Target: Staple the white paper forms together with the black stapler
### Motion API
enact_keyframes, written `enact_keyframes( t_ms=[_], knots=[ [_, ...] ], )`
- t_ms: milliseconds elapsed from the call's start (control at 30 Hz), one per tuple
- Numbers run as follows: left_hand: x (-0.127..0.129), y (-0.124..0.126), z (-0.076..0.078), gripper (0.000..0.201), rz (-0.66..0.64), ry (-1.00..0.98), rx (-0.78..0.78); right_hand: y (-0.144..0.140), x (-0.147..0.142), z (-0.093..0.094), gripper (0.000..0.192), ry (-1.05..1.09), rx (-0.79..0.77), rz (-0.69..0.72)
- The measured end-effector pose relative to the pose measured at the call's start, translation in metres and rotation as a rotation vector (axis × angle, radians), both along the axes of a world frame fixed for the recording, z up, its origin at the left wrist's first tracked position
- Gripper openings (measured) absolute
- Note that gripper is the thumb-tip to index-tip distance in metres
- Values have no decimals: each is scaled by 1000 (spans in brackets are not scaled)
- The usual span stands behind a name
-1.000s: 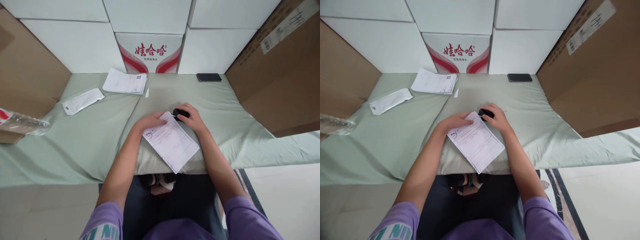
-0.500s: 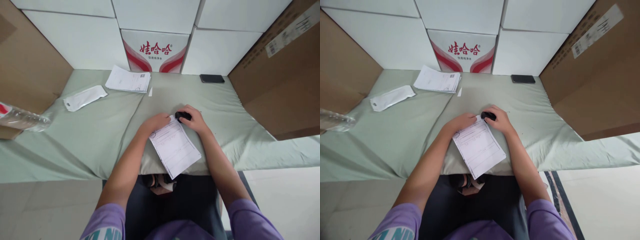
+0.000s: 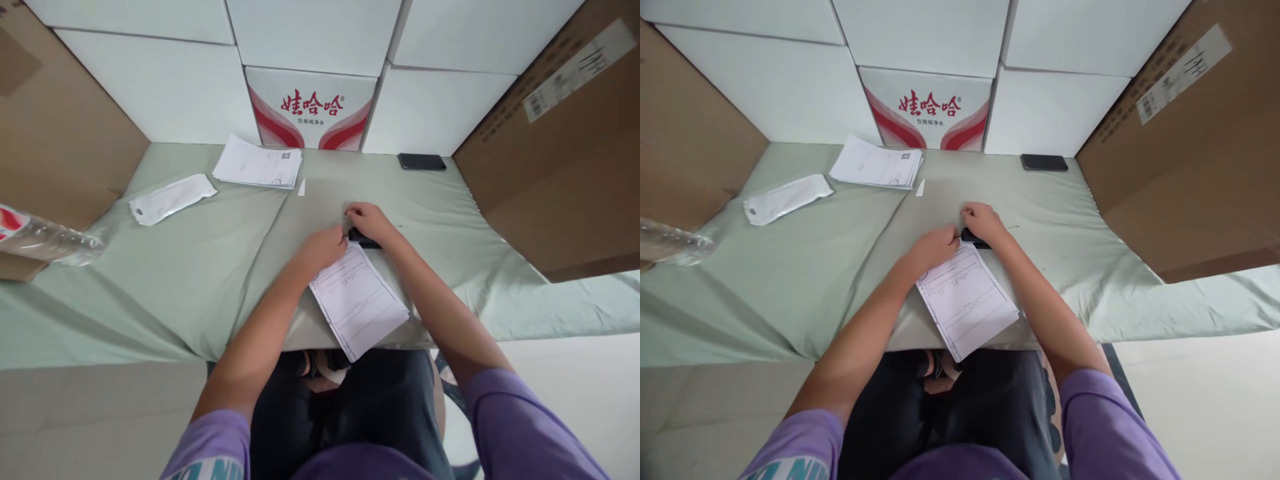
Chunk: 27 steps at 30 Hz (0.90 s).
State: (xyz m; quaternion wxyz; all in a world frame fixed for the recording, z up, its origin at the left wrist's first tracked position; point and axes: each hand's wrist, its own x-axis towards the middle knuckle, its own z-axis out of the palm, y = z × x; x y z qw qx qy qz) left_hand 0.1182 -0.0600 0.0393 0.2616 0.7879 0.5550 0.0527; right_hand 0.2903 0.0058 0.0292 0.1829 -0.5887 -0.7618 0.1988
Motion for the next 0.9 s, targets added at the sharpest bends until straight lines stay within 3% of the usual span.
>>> enact_keyframes(
  t_ms=[133,367,500,667,800,900],
  knots=[
    [2,0,-7,35,29,8,85,-2,-9,-6,32,-143,-7,-43],
    [0,0,-19,31,55,-59,125,-18,-24,5,36,-309,35,-79],
    [-4,4,-18,28,118,-133,151,-18,-29,4,35,-342,39,-72],
    [-3,18,-2,27,246,-327,143,-7,-18,0,25,-171,-27,-25],
    [3,22,-3,24,139,-368,48,0,-8,2,22,99,-140,-22],
    [4,17,-14,27,98,-358,64,0,-7,3,21,112,-141,-21]
  ],
)
